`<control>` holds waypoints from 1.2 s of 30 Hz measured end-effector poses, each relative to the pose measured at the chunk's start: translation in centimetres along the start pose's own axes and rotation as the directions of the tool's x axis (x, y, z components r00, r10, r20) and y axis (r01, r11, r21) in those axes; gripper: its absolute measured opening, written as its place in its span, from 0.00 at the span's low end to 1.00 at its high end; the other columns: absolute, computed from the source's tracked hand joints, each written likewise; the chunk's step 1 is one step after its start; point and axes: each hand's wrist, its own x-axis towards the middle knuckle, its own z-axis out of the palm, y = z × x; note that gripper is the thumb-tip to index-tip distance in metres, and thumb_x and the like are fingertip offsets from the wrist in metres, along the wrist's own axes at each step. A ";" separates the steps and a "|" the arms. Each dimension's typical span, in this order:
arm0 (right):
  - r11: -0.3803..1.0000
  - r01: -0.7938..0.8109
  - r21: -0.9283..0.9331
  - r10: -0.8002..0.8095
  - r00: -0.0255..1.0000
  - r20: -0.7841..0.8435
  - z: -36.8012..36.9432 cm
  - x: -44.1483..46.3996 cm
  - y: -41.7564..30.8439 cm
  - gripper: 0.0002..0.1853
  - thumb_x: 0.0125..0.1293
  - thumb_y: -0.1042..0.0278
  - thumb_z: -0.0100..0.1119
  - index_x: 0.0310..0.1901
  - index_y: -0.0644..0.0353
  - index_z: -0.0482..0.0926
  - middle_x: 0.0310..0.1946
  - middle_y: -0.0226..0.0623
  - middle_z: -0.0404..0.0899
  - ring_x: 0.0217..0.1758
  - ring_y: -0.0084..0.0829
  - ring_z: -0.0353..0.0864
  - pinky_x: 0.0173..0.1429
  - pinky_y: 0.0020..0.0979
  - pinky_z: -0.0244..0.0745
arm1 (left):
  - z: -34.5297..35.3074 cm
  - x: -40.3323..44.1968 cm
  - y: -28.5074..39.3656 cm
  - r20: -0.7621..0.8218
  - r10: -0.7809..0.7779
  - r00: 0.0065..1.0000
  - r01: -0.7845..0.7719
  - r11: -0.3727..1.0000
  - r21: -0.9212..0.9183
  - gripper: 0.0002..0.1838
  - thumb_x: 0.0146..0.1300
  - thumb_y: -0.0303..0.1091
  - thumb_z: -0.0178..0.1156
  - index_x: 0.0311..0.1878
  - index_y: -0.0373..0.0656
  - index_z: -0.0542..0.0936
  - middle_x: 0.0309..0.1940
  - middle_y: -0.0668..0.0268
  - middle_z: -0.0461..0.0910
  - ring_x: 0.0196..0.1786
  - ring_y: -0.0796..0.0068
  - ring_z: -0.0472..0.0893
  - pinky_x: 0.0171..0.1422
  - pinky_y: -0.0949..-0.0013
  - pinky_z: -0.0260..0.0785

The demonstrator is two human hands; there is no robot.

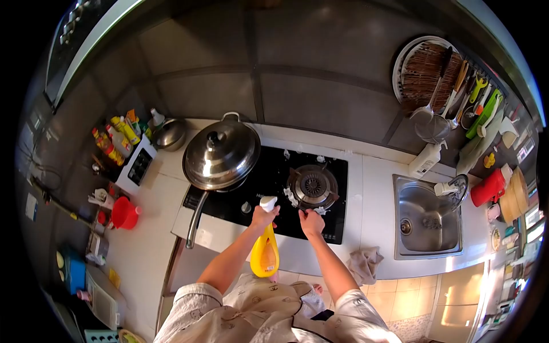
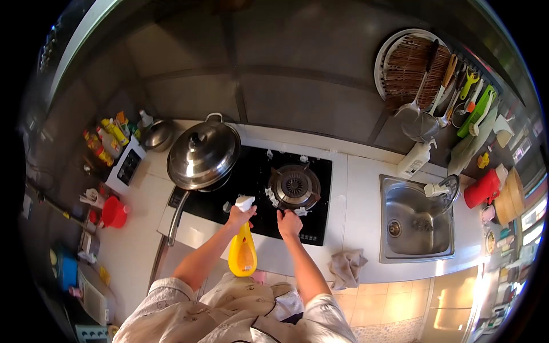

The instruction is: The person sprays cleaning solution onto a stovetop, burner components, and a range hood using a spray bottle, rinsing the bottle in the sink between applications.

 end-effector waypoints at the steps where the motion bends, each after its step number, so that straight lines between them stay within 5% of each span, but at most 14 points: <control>1: 0.997 -0.061 -0.040 0.061 0.998 -0.002 0.5 1.0 -1.0 0.15 0.54 0.52 0.58 0.27 0.57 0.79 0.25 0.43 0.79 0.32 0.44 0.80 0.35 0.41 0.74 | -0.2 0.3 -0.1 0.004 0.002 1.000 -0.002 1.000 -0.004 0.16 0.55 0.36 0.62 0.43 0.37 0.76 0.27 0.64 0.78 0.15 0.72 0.75 0.16 0.72 0.69; 9: 0.997 -0.068 -0.030 0.063 0.989 -0.134 1.0 4.9 -1.8 0.16 0.52 0.56 0.58 0.22 0.63 0.78 0.22 0.48 0.78 0.29 0.50 0.79 0.36 0.44 0.75 | -1.1 2.1 1.8 0.093 -0.005 0.996 0.003 1.000 0.012 0.15 0.56 0.36 0.61 0.44 0.39 0.75 0.26 0.65 0.78 0.15 0.75 0.73 0.17 0.73 0.69; 11: 0.995 -0.103 -0.015 0.103 0.995 0.007 0.4 4.3 -2.8 0.18 0.53 0.54 0.58 0.25 0.64 0.79 0.25 0.50 0.79 0.32 0.50 0.80 0.38 0.44 0.75 | -1.0 2.5 2.2 0.096 -0.007 0.995 0.001 0.998 0.064 0.14 0.56 0.37 0.61 0.43 0.39 0.76 0.26 0.65 0.78 0.14 0.74 0.74 0.17 0.73 0.69; 13: 0.997 0.000 -0.082 0.001 1.000 0.007 2.8 4.1 -2.0 0.16 0.52 0.56 0.59 0.25 0.64 0.79 0.26 0.49 0.79 0.33 0.48 0.80 0.39 0.43 0.76 | -0.6 2.8 2.4 0.071 0.021 0.997 -0.027 0.996 0.085 0.14 0.57 0.37 0.61 0.41 0.39 0.76 0.26 0.65 0.78 0.14 0.74 0.74 0.18 0.73 0.69; 17: 0.999 -0.052 0.006 0.051 0.998 0.039 2.4 5.2 -2.4 0.13 0.47 0.63 0.62 0.27 0.66 0.79 0.27 0.53 0.79 0.35 0.50 0.79 0.41 0.44 0.75 | -0.6 3.0 3.2 0.061 -0.046 0.997 0.042 0.998 0.052 0.16 0.57 0.34 0.60 0.48 0.44 0.73 0.26 0.65 0.77 0.12 0.74 0.71 0.16 0.70 0.67; 22: 0.997 0.064 0.036 -0.056 0.980 -0.192 -1.8 8.8 -2.7 0.16 0.49 0.58 0.58 0.19 0.67 0.78 0.20 0.53 0.76 0.28 0.51 0.79 0.37 0.44 0.76 | 1.1 4.4 2.9 0.147 0.074 0.986 -0.077 0.997 0.015 0.15 0.57 0.33 0.61 0.45 0.40 0.73 0.27 0.63 0.77 0.13 0.71 0.73 0.17 0.70 0.69; 26: 0.998 0.016 0.064 -0.006 0.988 -0.155 -6.9 11.2 -1.5 0.16 0.50 0.56 0.56 0.22 0.64 0.79 0.22 0.51 0.78 0.30 0.49 0.79 0.38 0.43 0.75 | 2.8 5.0 4.1 -0.081 -0.049 0.995 0.063 0.982 0.180 0.14 0.54 0.38 0.63 0.34 0.35 0.77 0.22 0.64 0.78 0.15 0.71 0.77 0.20 0.70 0.71; 29: 0.996 -0.010 0.093 0.024 0.989 -0.146 -9.0 12.4 0.9 0.15 0.50 0.56 0.56 0.23 0.62 0.80 0.24 0.49 0.78 0.31 0.49 0.79 0.40 0.43 0.74 | 3.4 4.3 6.4 -0.091 -0.039 0.995 0.053 0.985 0.163 0.14 0.54 0.38 0.62 0.32 0.35 0.77 0.22 0.64 0.79 0.15 0.71 0.77 0.20 0.70 0.71; 30: 0.994 0.028 0.106 -0.010 0.986 -0.169 -9.4 12.7 2.1 0.16 0.51 0.55 0.55 0.21 0.63 0.79 0.22 0.49 0.78 0.30 0.49 0.78 0.37 0.43 0.73 | 3.7 6.2 5.4 -0.019 -0.027 0.999 0.029 0.992 0.122 0.14 0.55 0.36 0.63 0.42 0.39 0.76 0.26 0.63 0.78 0.15 0.71 0.75 0.17 0.69 0.70; 33: 0.987 0.063 0.148 -0.033 0.981 -0.192 -10.6 12.3 4.5 0.17 0.53 0.56 0.55 0.20 0.65 0.77 0.20 0.48 0.77 0.26 0.47 0.77 0.33 0.41 0.70 | 4.7 8.4 5.5 -0.025 0.010 1.000 -0.007 0.993 0.120 0.14 0.53 0.38 0.63 0.35 0.35 0.78 0.25 0.62 0.80 0.17 0.70 0.78 0.21 0.71 0.72; 36: 0.971 0.036 0.237 0.015 0.978 -0.210 -11.4 11.8 6.5 0.16 0.54 0.58 0.54 0.21 0.65 0.78 0.18 0.46 0.76 0.24 0.42 0.76 0.31 0.38 0.69 | 6.6 8.9 6.9 -0.078 0.051 0.996 -0.029 0.964 0.264 0.17 0.52 0.41 0.64 0.37 0.37 0.78 0.25 0.62 0.80 0.19 0.69 0.80 0.24 0.69 0.74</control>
